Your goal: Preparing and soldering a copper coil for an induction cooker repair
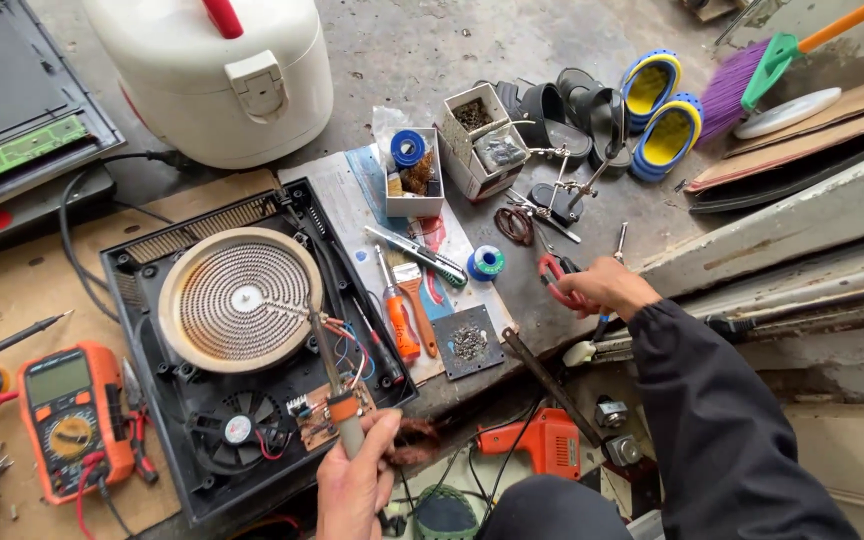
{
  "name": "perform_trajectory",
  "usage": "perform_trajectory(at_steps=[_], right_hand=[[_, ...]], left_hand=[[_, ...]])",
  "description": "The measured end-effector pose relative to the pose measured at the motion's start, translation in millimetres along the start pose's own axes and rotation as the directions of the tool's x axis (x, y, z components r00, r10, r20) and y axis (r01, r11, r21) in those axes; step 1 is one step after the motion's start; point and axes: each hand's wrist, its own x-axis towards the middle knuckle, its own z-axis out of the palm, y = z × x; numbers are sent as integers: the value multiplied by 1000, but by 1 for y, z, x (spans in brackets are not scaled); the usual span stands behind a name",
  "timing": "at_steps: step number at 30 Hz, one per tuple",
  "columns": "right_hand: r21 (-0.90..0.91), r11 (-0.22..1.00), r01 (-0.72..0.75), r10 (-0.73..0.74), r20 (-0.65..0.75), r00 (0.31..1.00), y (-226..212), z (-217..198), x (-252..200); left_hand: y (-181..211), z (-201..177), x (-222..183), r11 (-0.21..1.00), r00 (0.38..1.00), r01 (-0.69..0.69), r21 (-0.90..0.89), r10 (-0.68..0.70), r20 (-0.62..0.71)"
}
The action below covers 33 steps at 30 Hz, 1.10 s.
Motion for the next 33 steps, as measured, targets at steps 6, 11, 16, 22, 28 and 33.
perform_trajectory(at_steps=[6, 11, 16, 22, 28, 33], right_hand=[[551, 813, 187, -186, -58, 981, 72, 53, -96], [571, 812, 116, -218, 113, 969, 75, 73, -190], [333, 936, 112, -206, 260, 944, 60, 57, -214], [361, 928, 96, -217, 311, 925, 48, 59, -208], [403, 903, 151, -286, 301, 910, 54, 79, -166], [440, 872, 213, -350, 258, 900, 41, 75, -163]], left_hand=[[35, 29, -40, 986, 986, -144, 88, 136, 96], [52, 58, -29, 900, 928, -312, 303, 221, 300], [50, 80, 3, 824, 886, -443, 352, 342, 314], [40, 88, 30, 792, 833, -536, 291, 440, 336], [32, 92, 72, 724, 756, -646, 243, 562, 336], [31, 95, 88, 707, 733, -673, 216, 600, 321]])
